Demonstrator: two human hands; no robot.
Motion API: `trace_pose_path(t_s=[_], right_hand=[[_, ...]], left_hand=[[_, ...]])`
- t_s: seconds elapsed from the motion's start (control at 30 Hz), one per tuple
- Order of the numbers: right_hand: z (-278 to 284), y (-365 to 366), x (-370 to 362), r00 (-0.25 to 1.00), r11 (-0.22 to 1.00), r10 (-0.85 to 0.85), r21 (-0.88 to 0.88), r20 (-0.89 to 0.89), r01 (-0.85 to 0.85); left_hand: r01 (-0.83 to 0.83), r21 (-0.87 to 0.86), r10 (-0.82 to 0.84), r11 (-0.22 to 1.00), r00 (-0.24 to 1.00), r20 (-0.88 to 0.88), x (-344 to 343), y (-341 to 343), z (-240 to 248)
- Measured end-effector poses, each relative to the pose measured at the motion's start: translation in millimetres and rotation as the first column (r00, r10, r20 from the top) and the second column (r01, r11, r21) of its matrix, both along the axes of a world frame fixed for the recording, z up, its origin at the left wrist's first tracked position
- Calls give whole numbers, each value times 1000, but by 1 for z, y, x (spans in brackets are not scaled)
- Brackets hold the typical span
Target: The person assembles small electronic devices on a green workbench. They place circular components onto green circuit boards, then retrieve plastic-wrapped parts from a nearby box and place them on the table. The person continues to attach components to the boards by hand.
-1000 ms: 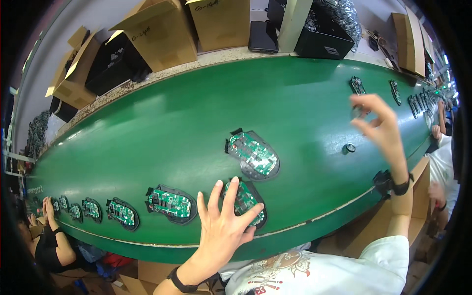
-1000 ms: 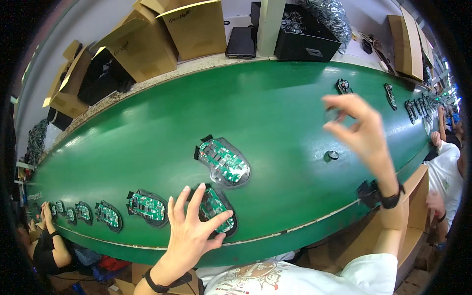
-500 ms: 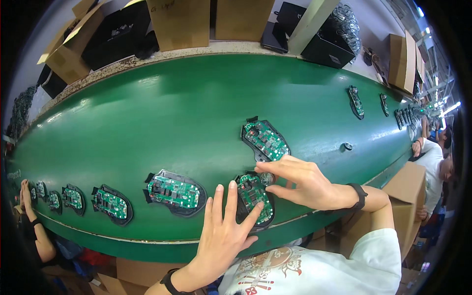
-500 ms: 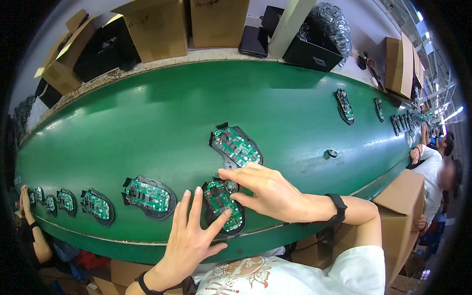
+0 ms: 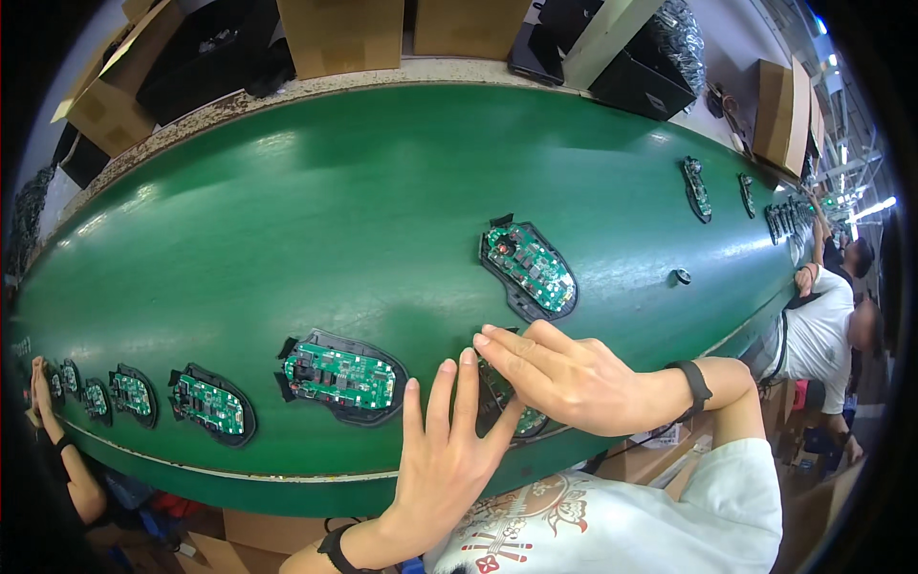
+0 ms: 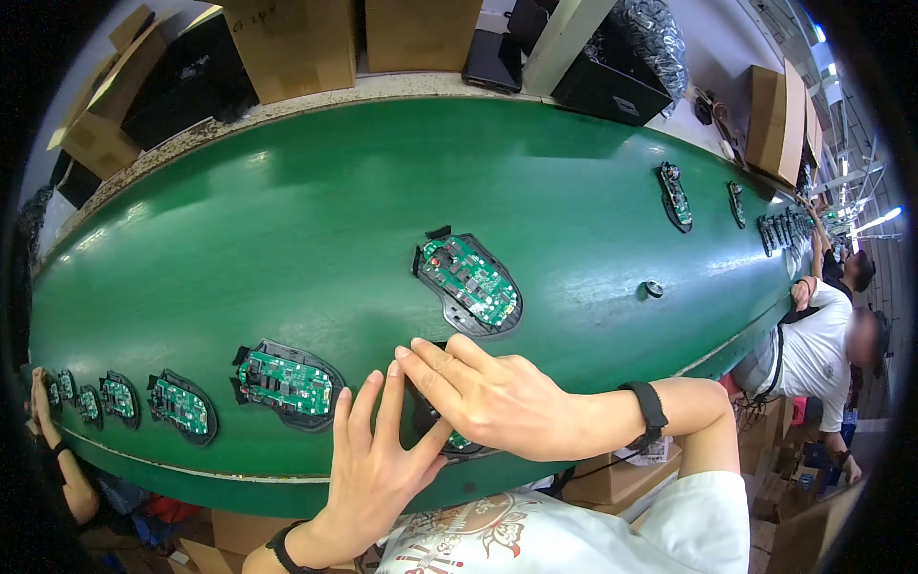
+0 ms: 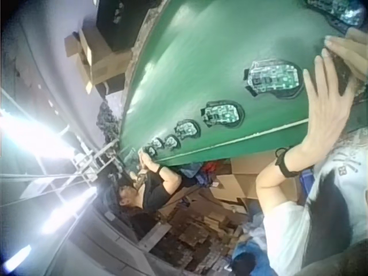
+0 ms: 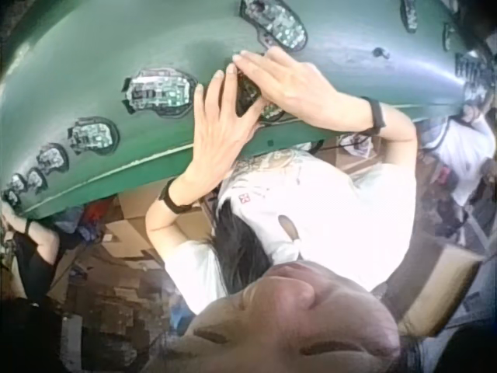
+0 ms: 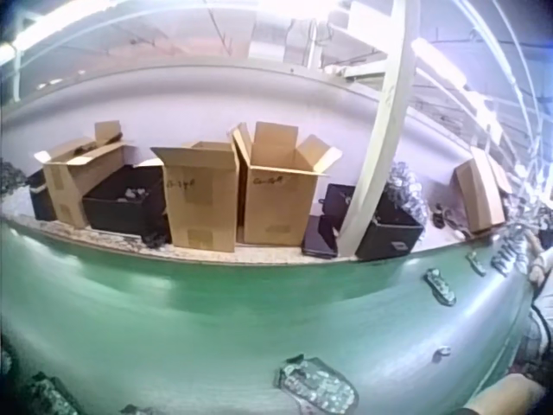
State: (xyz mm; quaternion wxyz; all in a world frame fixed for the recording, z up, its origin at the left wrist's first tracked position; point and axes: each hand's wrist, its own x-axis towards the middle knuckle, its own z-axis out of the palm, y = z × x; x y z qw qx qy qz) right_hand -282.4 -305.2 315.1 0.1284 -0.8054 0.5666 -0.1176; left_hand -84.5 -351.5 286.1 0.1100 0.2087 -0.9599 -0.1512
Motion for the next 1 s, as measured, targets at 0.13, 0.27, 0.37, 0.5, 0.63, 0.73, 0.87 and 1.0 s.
trace_pose_path(t_s=[0.13, 0.27, 0.37, 0.5, 0.63, 0.73, 0.87, 1.0], right_hand=[[3, -1, 1, 999, 1000, 1, 23, -36, 0], [11, -3, -6, 992, 994, -96, 58, 87, 91], [7, 1, -14, 992, 996, -92, -4, 84, 92], [1, 1, -18, 1000, 997, -2, -74, 14, 3], [1, 3, -13, 999, 997, -1, -72, -53, -2], [7, -2, -14, 998, 1000, 14, 21, -64, -13], [8, -7, -16, 999, 996, 35, 82, -40, -32], [7, -10, -17, 998, 996, 43, 81, -47, -39]], left_hand=[[-9, 21, 10, 1000, 1000, -19, -1, 1, -5], [-40, -74, 40, 996, 999, -2, -5, 10, -13], [-44, -76, 44, 996, 999, 0, -7, 9, -13], [-22, -91, 25, 996, 999, 32, -10, 6, -9], [32, -103, -25, 994, 998, 62, -12, 1, -10], [45, -56, -42, 997, 998, 53, -12, -2, -9], [77, -4, -77, 997, 997, 31, -14, -7, -6], [68, 8, -69, 998, 995, 73, -16, -6, -6]])
